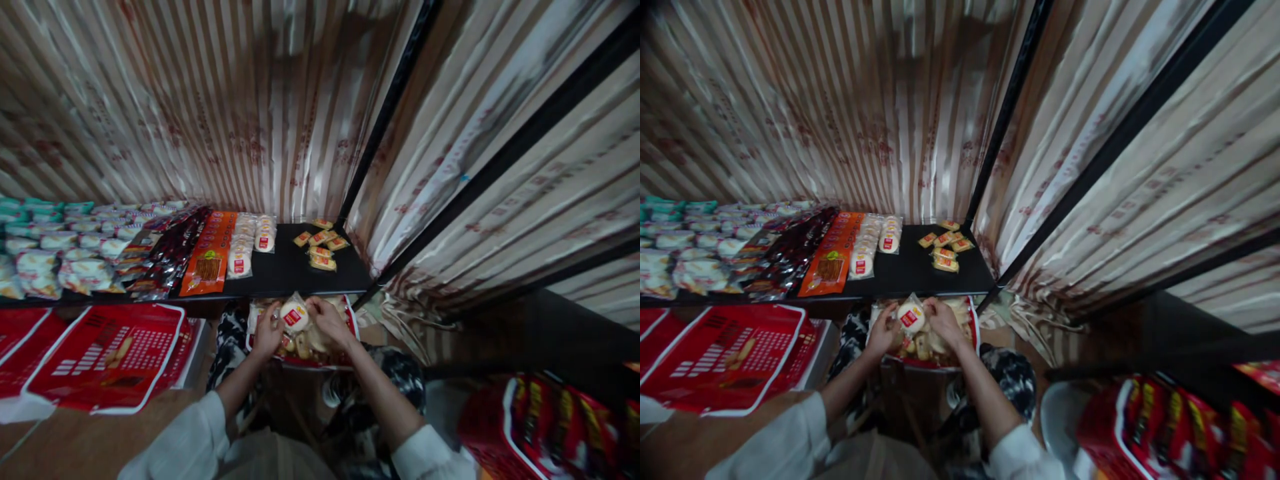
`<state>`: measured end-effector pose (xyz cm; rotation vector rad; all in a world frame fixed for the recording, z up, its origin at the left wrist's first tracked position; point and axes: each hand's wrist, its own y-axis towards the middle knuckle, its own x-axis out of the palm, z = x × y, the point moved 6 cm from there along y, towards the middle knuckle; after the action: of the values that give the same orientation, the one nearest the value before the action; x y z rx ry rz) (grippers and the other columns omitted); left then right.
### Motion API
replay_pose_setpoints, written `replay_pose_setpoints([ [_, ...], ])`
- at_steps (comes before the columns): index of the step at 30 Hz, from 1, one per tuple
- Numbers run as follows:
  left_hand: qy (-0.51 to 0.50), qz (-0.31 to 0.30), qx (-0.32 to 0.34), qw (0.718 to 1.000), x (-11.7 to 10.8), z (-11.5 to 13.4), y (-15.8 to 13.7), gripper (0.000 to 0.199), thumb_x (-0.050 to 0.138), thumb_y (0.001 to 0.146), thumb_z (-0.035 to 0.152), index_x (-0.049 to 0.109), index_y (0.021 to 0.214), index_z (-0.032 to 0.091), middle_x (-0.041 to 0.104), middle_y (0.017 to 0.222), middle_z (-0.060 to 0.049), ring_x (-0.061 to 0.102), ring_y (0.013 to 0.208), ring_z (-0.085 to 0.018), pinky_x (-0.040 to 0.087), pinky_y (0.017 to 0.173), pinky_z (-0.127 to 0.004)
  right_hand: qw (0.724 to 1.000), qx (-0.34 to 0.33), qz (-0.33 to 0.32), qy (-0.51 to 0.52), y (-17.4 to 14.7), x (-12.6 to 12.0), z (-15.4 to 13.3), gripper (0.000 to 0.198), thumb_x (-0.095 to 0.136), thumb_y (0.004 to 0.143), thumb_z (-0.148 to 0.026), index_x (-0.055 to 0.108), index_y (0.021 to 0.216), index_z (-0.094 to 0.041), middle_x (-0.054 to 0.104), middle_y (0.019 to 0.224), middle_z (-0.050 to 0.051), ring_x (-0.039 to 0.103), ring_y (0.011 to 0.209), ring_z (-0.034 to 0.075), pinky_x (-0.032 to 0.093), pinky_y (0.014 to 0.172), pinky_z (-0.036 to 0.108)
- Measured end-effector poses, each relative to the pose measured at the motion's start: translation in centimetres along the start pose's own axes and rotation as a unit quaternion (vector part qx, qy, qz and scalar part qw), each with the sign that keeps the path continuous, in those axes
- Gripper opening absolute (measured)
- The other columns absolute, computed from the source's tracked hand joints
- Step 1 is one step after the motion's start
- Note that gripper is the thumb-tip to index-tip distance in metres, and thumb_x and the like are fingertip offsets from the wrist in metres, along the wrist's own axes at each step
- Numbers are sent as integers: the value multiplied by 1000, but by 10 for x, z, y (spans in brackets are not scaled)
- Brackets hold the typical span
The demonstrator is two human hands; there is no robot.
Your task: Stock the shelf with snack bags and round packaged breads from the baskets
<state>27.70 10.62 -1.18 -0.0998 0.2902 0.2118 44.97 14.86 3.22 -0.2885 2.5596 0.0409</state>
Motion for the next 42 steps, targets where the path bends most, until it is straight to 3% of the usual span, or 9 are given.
replay_pose_setpoints([
  [3, -107, -26, -57, 992, 6, 2, -1, 25, 58, 71, 15, 63, 96, 16, 70, 95, -5, 65, 83, -16, 53, 75, -27, 997, 10, 2, 72, 4, -2, 0, 24, 50, 76, -38, 60, 72, -17, 58, 63, -2, 51, 61, 13, 39, 58, 23],
  [6, -165, -6, -119, 979, 6, 6, -3, 22, 59, 72, 20, 61, 93, 15, 68, 71, 0, 61, 57, -11, 48, 50, -20, 980, 64, 12, 188, 5, 2, 1, 33, 55, 73, -49, 61, 80, -18, 61, 68, -1, 54, 63, 13, 41, 58, 23],
  [8, -189, 18, -136, 972, 4, 10, -3, 20, 60, 72, 20, 60, 91, 14, 66, 67, 1, 58, 52, -10, 44, 46, -18, 962, 95, 8, 255, 4, 10, 0, 39, 61, 68, -54, 60, 85, -19, 63, 73, 0, 56, 66, 14, 43, 58, 23],
  [13, -218, 47, -124, 967, -1, 18, 7, 19, 63, 71, 23, 60, 87, 14, 68, 76, -2, 62, 61, -11, 47, 51, -18, 950, 87, 1, 299, 8, 29, -4, 44, 72, 56, -56, 54, 73, -20, 63, 70, 1, 58, 64, 15, 45, 59, 25],
  [18, -166, 51, -115, 978, -5, 17, 25, 25, 57, 76, 22, 59, 101, 15, 68, 85, -5, 64, 71, -14, 50, 58, -21, 973, 71, 44, 216, 30, 32, -2, 44, 66, 61, -61, 56, 71, -19, 61, 65, 0, 56, 61, 15, 44, 56, 25],
  [25, 46, 137, 4, 990, -23, 42, 42, 43, 49, 76, 9, 53, 118, 16, 51, 127, -13, 55, 111, -20, 45, 96, -34, 989, 43, 72, 121, 86, 32, -8, 31, 61, 69, -50, 59, 71, -18, 57, 59, -3, 52, 58, 13, 42, 55, 23],
  [29, 135, 126, 54, 981, -22, 60, 52, 38, 49, 74, 8, 60, 110, 16, 45, 135, -11, 42, 125, -24, 34, 107, -38, 994, 43, 80, 68, 119, 34, -12, 24, 58, 71, -42, 62, 77, -19, 61, 64, -2, 55, 62, 15, 45, 59, 25],
  [35, 137, 95, 53, 985, -18, 69, 85, 43, 46, 76, 8, 60, 115, 17, 47, 137, -9, 39, 127, -22, 33, 108, -36, 996, 48, 73, 8, 159, 43, -21, 22, 53, 74, -33, 65, 88, -20, 66, 76, 0, 59, 71, 16, 47, 68, 28],
  [42, 179, 81, 40, 980, -18, 71, 124, 46, 45, 77, 9, 55, 123, 7, 46, 139, -13, 39, 128, -25, 31, 110, -36, 997, 37, 65, 5, 196, 52, -27, 28, 54, 73, -32, 64, 96, -21, 66, 77, -2, 59, 70, 15, 47, 67, 26],
])
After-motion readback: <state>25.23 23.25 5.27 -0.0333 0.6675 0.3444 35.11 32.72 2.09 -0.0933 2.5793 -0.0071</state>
